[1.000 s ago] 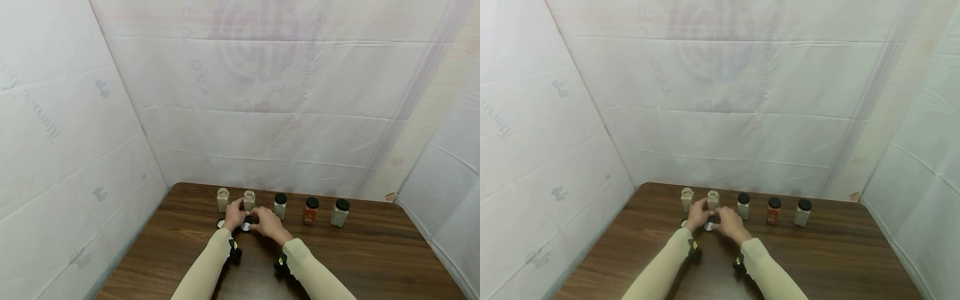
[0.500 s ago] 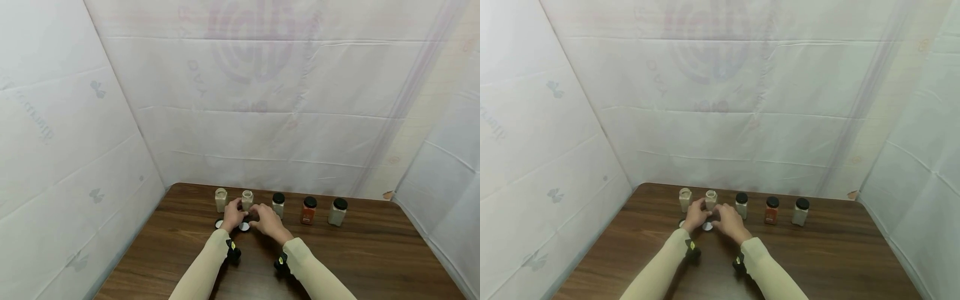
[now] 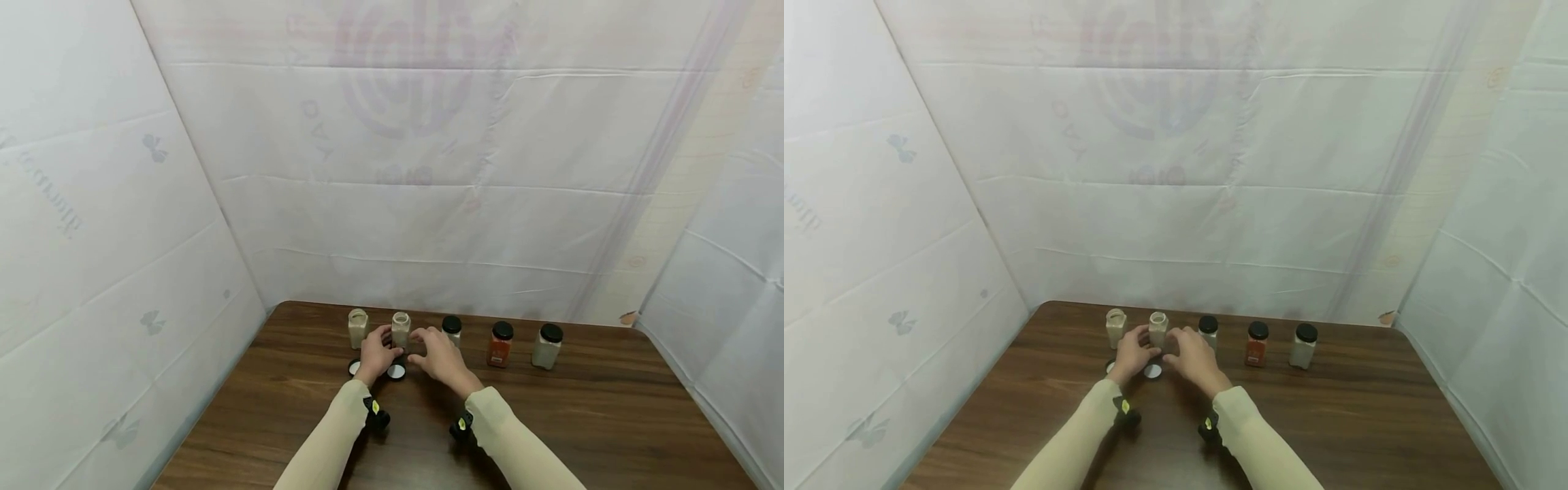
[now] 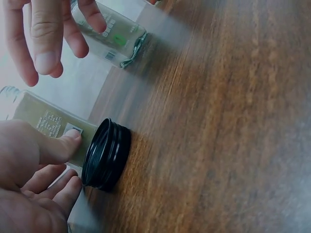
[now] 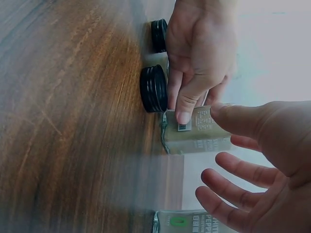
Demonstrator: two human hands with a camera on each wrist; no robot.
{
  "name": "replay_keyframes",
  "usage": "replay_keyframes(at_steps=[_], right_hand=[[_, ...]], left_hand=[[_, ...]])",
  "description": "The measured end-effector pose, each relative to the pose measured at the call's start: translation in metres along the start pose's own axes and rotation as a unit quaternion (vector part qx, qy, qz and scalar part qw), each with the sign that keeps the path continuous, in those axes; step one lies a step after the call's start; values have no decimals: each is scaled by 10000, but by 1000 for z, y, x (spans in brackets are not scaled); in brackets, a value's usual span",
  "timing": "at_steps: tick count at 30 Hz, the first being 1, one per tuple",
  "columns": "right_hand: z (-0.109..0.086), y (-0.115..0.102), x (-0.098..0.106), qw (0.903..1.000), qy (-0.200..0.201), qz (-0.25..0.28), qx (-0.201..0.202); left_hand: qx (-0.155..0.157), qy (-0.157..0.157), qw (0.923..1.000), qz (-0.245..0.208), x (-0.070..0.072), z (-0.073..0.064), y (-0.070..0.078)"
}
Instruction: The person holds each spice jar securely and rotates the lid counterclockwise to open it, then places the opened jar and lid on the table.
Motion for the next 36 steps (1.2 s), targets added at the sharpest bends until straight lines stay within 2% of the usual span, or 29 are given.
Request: replay_keyframes(at_steps=[12,16,20,28,36], right_hand=[[1,-4,6,9999,114,47,111],[0,-6,10,9997,155,52,168],[-3,-9,18,9993,301,-38,226],[-14,-8,37,9978,572,-97,328],[-21,-2,55,9956,838,119,407]], left_hand=[[-14,317,9995,8,6,0,2],[-48,543,9985,18,11,-5,5],[-226,817,9964,13,17,-10,12],[-444,1400,9891,96,25,-24,22],[-582,1621,9850,-54,27,-34,31]])
Point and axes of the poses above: each hand's wrist, its own z-axis towards the middle knuckle, its own x-axis out of the back of the hand, y = z × x, the point moved 8 cm from there along z, towards the middle knuckle, and after that the axes turned 10 degrees about z, right-handed, at the moved point
